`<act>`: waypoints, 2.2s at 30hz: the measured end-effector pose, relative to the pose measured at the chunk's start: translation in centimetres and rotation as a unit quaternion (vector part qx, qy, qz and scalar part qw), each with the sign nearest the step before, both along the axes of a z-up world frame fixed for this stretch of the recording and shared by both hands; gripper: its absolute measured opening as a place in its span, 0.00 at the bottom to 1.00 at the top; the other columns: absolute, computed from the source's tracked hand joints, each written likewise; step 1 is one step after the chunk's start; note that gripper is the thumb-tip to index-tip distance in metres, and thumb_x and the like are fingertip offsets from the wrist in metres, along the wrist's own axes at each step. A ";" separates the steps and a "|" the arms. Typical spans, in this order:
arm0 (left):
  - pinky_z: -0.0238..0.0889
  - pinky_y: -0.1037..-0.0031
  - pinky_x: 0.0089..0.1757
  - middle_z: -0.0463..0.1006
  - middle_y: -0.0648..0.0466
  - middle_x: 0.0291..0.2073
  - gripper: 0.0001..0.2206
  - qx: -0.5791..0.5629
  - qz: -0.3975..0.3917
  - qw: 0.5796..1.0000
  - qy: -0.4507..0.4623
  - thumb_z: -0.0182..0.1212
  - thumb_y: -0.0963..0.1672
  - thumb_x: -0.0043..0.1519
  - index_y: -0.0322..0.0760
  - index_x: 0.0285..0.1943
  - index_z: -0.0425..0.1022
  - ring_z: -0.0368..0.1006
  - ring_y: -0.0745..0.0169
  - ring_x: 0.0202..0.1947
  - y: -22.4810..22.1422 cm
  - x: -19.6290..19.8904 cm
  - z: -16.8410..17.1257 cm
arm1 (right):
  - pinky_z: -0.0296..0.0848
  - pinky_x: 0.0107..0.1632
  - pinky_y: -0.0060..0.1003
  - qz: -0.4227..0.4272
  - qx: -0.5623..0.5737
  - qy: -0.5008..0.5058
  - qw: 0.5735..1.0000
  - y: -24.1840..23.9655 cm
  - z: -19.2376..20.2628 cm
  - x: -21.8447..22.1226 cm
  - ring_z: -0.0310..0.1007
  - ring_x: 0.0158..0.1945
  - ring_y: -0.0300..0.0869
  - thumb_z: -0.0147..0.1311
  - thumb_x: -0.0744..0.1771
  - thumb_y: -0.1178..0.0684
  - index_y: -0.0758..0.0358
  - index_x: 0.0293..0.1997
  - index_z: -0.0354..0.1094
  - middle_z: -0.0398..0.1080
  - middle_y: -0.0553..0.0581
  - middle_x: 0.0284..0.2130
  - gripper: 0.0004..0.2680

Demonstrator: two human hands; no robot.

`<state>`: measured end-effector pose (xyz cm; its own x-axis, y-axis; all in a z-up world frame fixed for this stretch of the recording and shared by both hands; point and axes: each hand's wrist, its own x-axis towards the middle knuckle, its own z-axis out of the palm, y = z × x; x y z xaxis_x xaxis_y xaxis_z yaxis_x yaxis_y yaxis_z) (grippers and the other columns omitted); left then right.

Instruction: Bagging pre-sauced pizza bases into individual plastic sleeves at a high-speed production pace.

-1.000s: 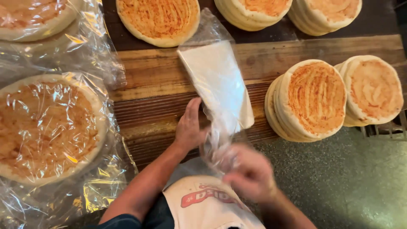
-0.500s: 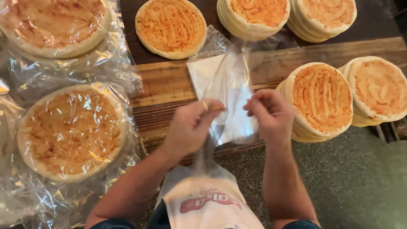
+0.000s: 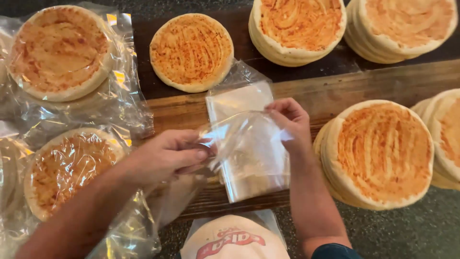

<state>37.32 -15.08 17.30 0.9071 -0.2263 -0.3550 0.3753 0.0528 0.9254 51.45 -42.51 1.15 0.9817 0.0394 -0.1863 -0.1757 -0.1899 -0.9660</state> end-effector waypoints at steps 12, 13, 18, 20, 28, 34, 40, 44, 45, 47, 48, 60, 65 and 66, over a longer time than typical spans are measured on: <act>0.48 0.72 0.06 0.75 0.41 0.16 0.08 0.227 -0.075 0.951 0.199 0.63 0.41 0.60 0.33 0.45 0.83 0.60 0.57 0.08 1.7 9.5 2.2 | 0.74 0.54 0.53 0.140 0.382 -0.015 0.914 0.0 -6.0 1.8 0.71 0.53 0.51 0.55 0.65 0.66 0.71 0.38 0.65 0.71 0.70 0.46 0.03; 0.51 0.72 0.08 0.76 0.41 0.16 0.09 0.203 -0.101 0.957 0.181 0.61 0.40 0.61 0.31 0.46 0.84 0.61 0.59 0.10 1.3 9.7 2.3 | 0.57 0.64 0.57 0.197 0.305 -0.059 0.930 0.1 -5.5 1.5 0.51 0.65 0.46 0.63 0.62 0.64 0.63 0.59 0.50 0.55 0.62 0.62 0.24; 0.58 0.76 0.10 0.76 0.44 0.15 0.11 0.082 -0.096 0.983 0.134 0.60 0.40 0.61 0.30 0.50 0.82 0.68 0.61 0.10 0.1 7.0 3.2 | 0.34 0.74 0.65 0.228 0.247 -0.163 0.928 4.4 -2.1 2.9 0.23 0.80 0.43 0.76 0.59 0.60 0.59 0.81 0.26 0.30 0.56 0.78 0.49; 0.49 0.78 0.06 0.68 0.43 0.10 0.12 0.003 -0.082 0.987 0.137 0.58 0.40 0.63 0.26 0.53 0.78 0.58 0.63 0.06 0.6 5.1 3.6 | 0.54 0.74 0.53 0.228 0.358 -0.217 0.879 6.2 -1.0 4.3 0.57 0.72 0.46 0.66 0.65 0.58 0.66 0.60 0.69 0.66 0.63 0.62 0.17; 0.70 0.60 0.41 0.84 0.55 0.38 0.16 0.792 -0.173 0.522 -0.264 0.64 0.51 0.62 0.50 0.57 0.78 0.82 0.54 0.35 7.6 10.6 2.5 | 0.78 0.29 0.41 0.171 0.222 0.056 0.958 2.9 -2.6 -0.3 0.72 0.22 0.47 0.57 0.66 0.63 0.71 0.28 0.70 0.70 0.65 0.20 0.06; 0.61 0.67 0.25 0.69 0.58 0.26 0.08 0.718 0.005 0.534 -0.446 0.63 0.46 0.53 0.46 0.35 0.68 0.68 0.60 0.24 -4.0 5.7 -5.6 | 0.67 0.30 0.37 -0.101 0.110 0.200 0.968 3.7 -9.2 -8.8 0.62 0.27 0.40 0.57 0.68 0.51 0.59 0.28 0.60 0.61 0.51 0.22 0.10; 0.72 0.54 0.36 0.81 0.48 0.34 0.13 0.509 -0.150 0.845 -0.067 0.59 0.52 0.58 0.42 0.42 0.77 0.81 0.39 0.38 -5.7 -0.8 -15.7 | 0.81 0.34 0.46 -0.052 0.268 0.271 0.923 5.2 -11.6 -14.6 0.75 0.27 0.48 0.60 0.66 0.63 0.68 0.33 0.65 0.70 0.62 0.26 0.05; 0.74 0.59 0.43 0.86 0.52 0.36 0.07 0.346 0.067 0.935 0.033 0.64 0.46 0.58 0.50 0.41 0.85 0.81 0.44 0.44 -4.8 -3.3 -21.4 | 0.80 0.29 0.50 -0.019 0.236 0.226 0.945 6.2 -9.8 -15.6 0.74 0.21 0.51 0.55 0.67 0.59 0.75 0.26 0.71 0.69 0.68 0.20 0.09; 0.74 0.59 0.43 0.86 0.52 0.36 0.07 0.344 0.071 0.935 0.041 0.64 0.46 0.58 0.50 0.41 0.85 0.81 0.44 0.44 -3.8 -2.3 -23.7 | 0.80 0.29 0.50 -0.015 0.232 0.233 0.944 5.5 -9.6 -15.8 0.74 0.21 0.51 0.55 0.67 0.59 0.75 0.26 0.71 0.69 0.68 0.20 0.09; 0.70 0.67 0.28 0.77 0.49 0.25 0.05 0.038 0.424 0.892 0.151 0.59 0.43 0.64 0.40 0.44 0.78 0.74 0.57 0.24 -2.3 -0.8 -28.5 | 0.79 0.26 0.47 -0.030 0.130 0.212 0.968 3.5 -9.3 -16.3 0.76 0.20 0.50 0.57 0.67 0.54 0.68 0.14 0.60 0.72 0.68 0.20 0.18; 0.70 0.67 0.28 0.77 0.49 0.25 0.05 0.036 0.423 0.892 0.155 0.59 0.43 0.64 0.40 0.44 0.78 0.74 0.57 0.24 -2.2 -0.3 -26.7 | 0.79 0.26 0.47 -0.030 0.126 0.214 0.968 1.8 -8.8 -16.8 0.76 0.20 0.50 0.57 0.67 0.54 0.68 0.14 0.60 0.72 0.68 0.20 0.18; 0.75 0.54 0.31 0.76 0.55 0.34 0.16 0.565 0.033 0.732 -0.379 0.62 0.47 0.57 0.51 0.54 0.68 0.79 0.48 0.27 -0.2 -5.6 -16.0 | 0.67 0.41 0.41 0.114 -0.465 -0.471 0.741 4.6 -5.3 -11.7 0.68 0.30 0.44 0.59 0.57 0.54 0.49 0.31 0.64 0.62 0.46 0.23 0.07; 0.70 0.59 0.25 0.67 0.55 0.28 0.06 0.772 0.177 0.559 -0.243 0.59 0.40 0.56 0.42 0.39 0.69 0.77 0.48 0.23 9.7 -4.5 -18.0 | 0.70 0.31 0.45 0.032 -0.518 -0.353 0.778 1.3 -3.7 -8.1 0.73 0.25 0.50 0.66 0.61 0.50 0.51 0.36 0.67 0.68 0.50 0.22 0.09; 0.70 0.59 0.25 0.67 0.55 0.28 0.06 0.771 0.181 0.560 -0.243 0.59 0.40 0.56 0.42 0.39 0.69 0.77 0.48 0.23 9.6 -5.1 -13.2 | 0.70 0.31 0.45 0.033 -0.519 -0.356 0.776 2.0 0.0 -8.7 0.73 0.25 0.50 0.66 0.61 0.50 0.51 0.36 0.67 0.68 0.50 0.22 0.09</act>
<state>32.19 -5.43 4.13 0.8689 0.2390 0.4335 0.2824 -0.9586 -0.0375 42.74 -40.51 1.12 0.8526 0.2847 0.4383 0.3754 -0.9171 -0.1345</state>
